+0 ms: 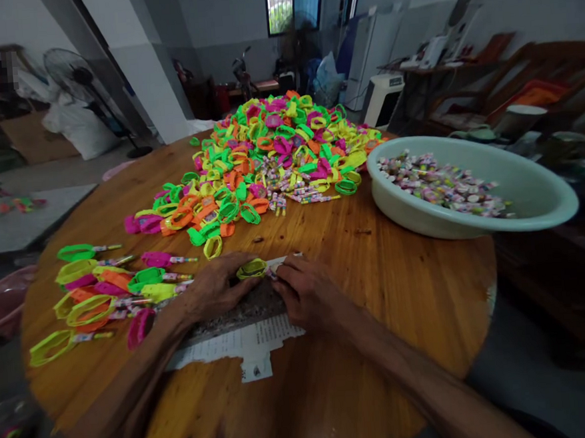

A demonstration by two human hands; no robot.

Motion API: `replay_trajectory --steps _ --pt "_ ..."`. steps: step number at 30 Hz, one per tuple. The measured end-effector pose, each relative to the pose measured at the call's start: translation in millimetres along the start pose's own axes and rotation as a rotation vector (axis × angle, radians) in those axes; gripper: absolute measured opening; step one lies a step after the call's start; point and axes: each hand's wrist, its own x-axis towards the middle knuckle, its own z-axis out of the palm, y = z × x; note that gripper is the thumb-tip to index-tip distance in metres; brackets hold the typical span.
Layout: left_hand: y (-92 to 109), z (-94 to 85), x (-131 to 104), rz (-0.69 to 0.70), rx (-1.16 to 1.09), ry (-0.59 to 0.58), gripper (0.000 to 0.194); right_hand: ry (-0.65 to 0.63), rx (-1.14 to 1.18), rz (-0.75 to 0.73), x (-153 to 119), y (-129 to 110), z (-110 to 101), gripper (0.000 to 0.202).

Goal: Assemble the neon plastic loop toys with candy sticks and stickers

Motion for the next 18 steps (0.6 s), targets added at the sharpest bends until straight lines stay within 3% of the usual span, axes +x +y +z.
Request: replay_trajectory --steps 11,15,18 --pt "-2.6 0.9 0.6 0.022 -0.006 0.020 0.023 -0.229 -0.227 -0.016 3.6 -2.3 -6.6 0.018" --pt "4.6 4.6 5.1 -0.083 -0.002 0.020 0.029 -0.337 -0.290 0.005 8.1 -5.0 -10.4 0.013" --pt "13.9 13.6 10.6 -0.171 0.121 0.074 0.042 -0.359 -0.325 -0.007 8.5 -6.4 -10.6 0.014"
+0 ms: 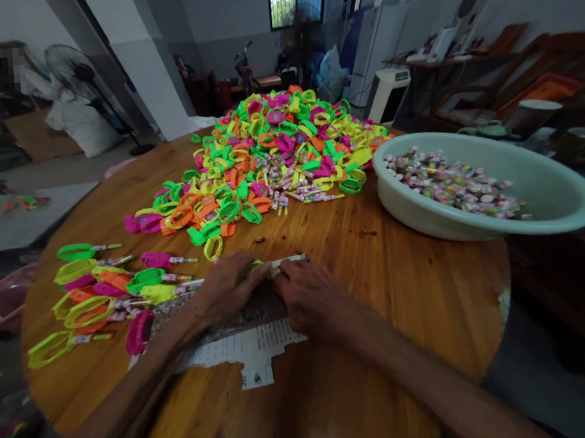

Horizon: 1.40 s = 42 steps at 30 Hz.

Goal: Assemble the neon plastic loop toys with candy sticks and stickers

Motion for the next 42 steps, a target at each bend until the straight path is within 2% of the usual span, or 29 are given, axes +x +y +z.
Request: replay_trajectory --steps 4,10,14,18,21,25,29,32,35,38,40,42 --pt "13.6 10.0 0.7 -0.086 0.172 0.032 0.043 0.041 -0.050 -0.011 -2.2 0.9 8.2 0.016" --pt "18.9 14.1 -4.1 -0.106 0.188 0.040 0.034 0.037 -0.113 -0.061 2.8 2.7 16.0 0.026" --pt "16.2 17.8 -4.9 -0.091 0.200 0.040 0.034 0.039 -0.129 -0.098 7.9 1.9 7.7 0.025" --pt "6.6 17.0 -2.9 -0.039 0.194 0.075 0.036 -0.025 0.091 -0.068 17.5 11.1 -7.0 0.009" --pt "-7.9 7.0 -2.5 -0.029 0.177 0.081 0.034 -0.005 0.252 0.084 39.3 26.2 -12.4 0.024" --pt "-34.7 -12.1 -10.3 -0.135 0.226 0.072 0.033 0.093 0.214 0.331 88.8 47.8 -2.2 0.018" --pt "-58.9 -22.9 -25.4 -0.224 0.326 0.085 0.030 0.116 0.228 0.450 134.6 62.7 14.2 0.019" --pt "-68.4 -23.8 -33.4 -0.214 0.330 0.114 0.028 0.131 0.262 0.482 151.6 68.2 21.8 0.023" --pt "-68.6 -22.4 -33.7 -0.124 0.283 0.194 0.027 0.166 0.293 0.464 154.4 71.2 25.3 0.026" --pt "-61.3 -20.3 -27.0 -0.015 0.193 0.344 0.025 0.205 0.325 0.437 146.5 72.4 24.2 0.033" --pt "-53.4 -18.7 -19.4 -0.002 0.076 0.429 0.024 0.233 0.348 0.421 135.7 69.4 20.3 0.035" --pt "-43.5 -16.4 -9.9 -0.040 -0.066 0.453 0.026 0.266 0.372 0.394 121.0 60.7 14.6 0.034"
